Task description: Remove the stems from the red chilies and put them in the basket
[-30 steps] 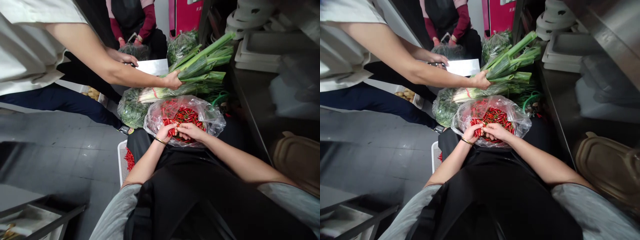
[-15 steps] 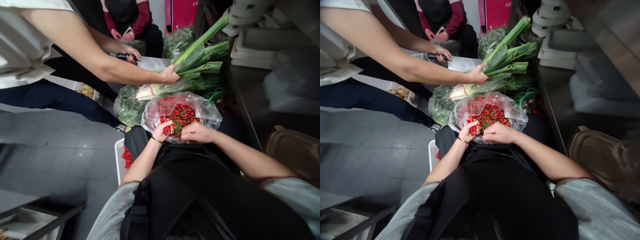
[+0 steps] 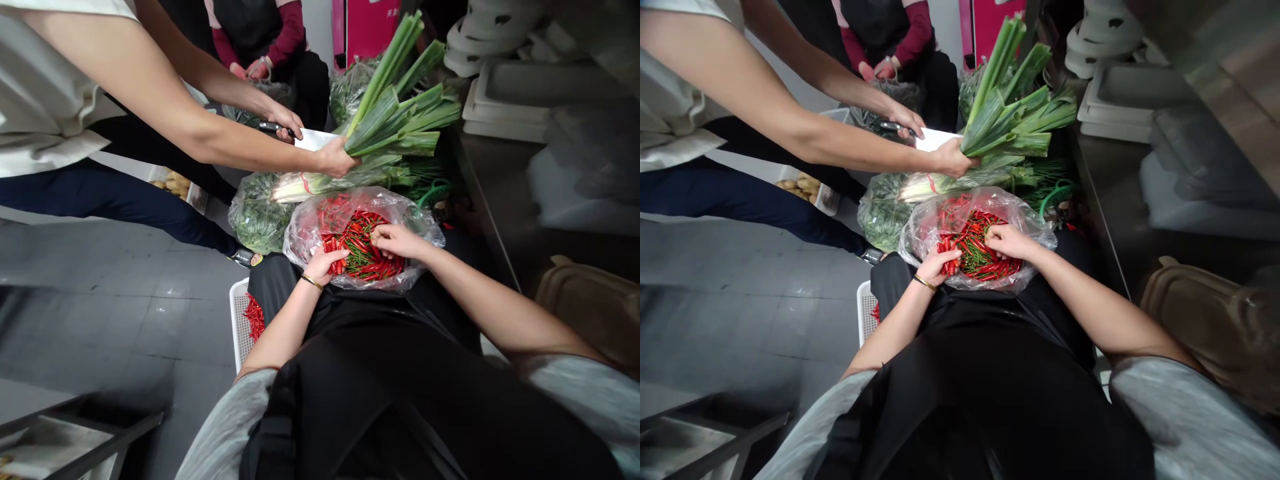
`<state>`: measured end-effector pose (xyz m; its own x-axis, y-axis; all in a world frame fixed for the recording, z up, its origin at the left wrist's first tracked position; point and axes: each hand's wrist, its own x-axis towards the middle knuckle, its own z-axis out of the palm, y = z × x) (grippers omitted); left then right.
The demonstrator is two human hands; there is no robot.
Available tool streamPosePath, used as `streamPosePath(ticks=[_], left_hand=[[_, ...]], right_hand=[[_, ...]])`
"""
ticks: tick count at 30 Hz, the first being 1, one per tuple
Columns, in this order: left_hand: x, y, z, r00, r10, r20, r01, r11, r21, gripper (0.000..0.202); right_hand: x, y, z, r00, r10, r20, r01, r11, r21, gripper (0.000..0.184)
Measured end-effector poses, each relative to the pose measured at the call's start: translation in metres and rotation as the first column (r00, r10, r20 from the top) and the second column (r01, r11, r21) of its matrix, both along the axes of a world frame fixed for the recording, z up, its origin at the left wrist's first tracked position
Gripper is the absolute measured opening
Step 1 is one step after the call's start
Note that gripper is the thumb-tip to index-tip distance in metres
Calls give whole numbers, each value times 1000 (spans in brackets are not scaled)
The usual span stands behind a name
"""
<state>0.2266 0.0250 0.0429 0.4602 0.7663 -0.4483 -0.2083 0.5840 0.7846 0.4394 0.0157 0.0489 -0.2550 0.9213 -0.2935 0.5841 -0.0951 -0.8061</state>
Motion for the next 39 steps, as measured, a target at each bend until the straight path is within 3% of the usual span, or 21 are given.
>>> streamPosePath(ticks=[2,4,6,8,10,12,14,16,17,18,20,22,25,27,31,35,37,39], left_hand=[[9,-2,1,997,-52,-49,57,993,102,35],[13,-5,3,987,-140,-76,152,973,175,36],[11,-6,6,970,-211,-123,234,947,220,36],[6,-8,9,927,-326,-189,363,905,223,36],[0,-9,12,856,-465,-224,507,841,190,35],[-1,-10,14,828,-525,-196,554,819,149,35],[0,-9,14,877,-467,-112,478,871,112,37],[1,-7,12,928,-373,-24,374,925,64,40],[1,-4,10,947,-322,4,322,946,41,42],[-1,-1,8,965,-262,19,262,965,22,43],[-6,6,4,992,-123,27,123,992,-9,39],[-12,11,0,1000,-8,25,9,1000,-23,35],[-16,14,-5,1000,27,3,-26,999,-43,34],[-15,13,-7,1000,15,-17,-16,998,-63,32],[-7,9,-11,998,36,-42,-39,996,-83,29],[6,6,-14,999,16,-35,-18,997,-72,41],[11,4,-15,999,20,-34,-20,1000,1,36],[13,2,-14,997,52,-51,-45,991,127,31]], right_hand=[[-4,-4,5,911,-143,-387,66,976,-207,21],[-12,-13,4,790,-235,-567,37,941,-337,30],[-20,-24,-1,743,-261,-617,1,921,-389,35],[-24,-33,-6,749,-226,-623,-56,915,-399,37],[-25,-39,-6,783,-148,-605,-110,923,-368,38],[-22,-40,0,854,-54,-518,-92,963,-252,38],[-15,-36,9,953,-19,-302,23,1000,9,36],[-8,-28,13,996,-86,8,80,949,306,34],[-4,-23,13,977,-125,171,49,920,388,33],[-2,-19,9,934,-127,333,-15,919,395,31],[-2,-12,-3,802,4,598,-172,959,224,29],[-9,-8,-20,688,148,711,-251,967,42,30],[-22,-3,-40,665,168,728,-254,967,8,32],[-24,1,-43,680,151,717,-235,972,18,30],[-14,3,-30,733,160,661,-220,976,8,21],[-11,-14,-13,819,146,555,-297,935,193,19],[-15,-22,-12,851,179,494,-345,900,267,18],[-19,-25,-16,914,212,347,-314,910,270,16]])
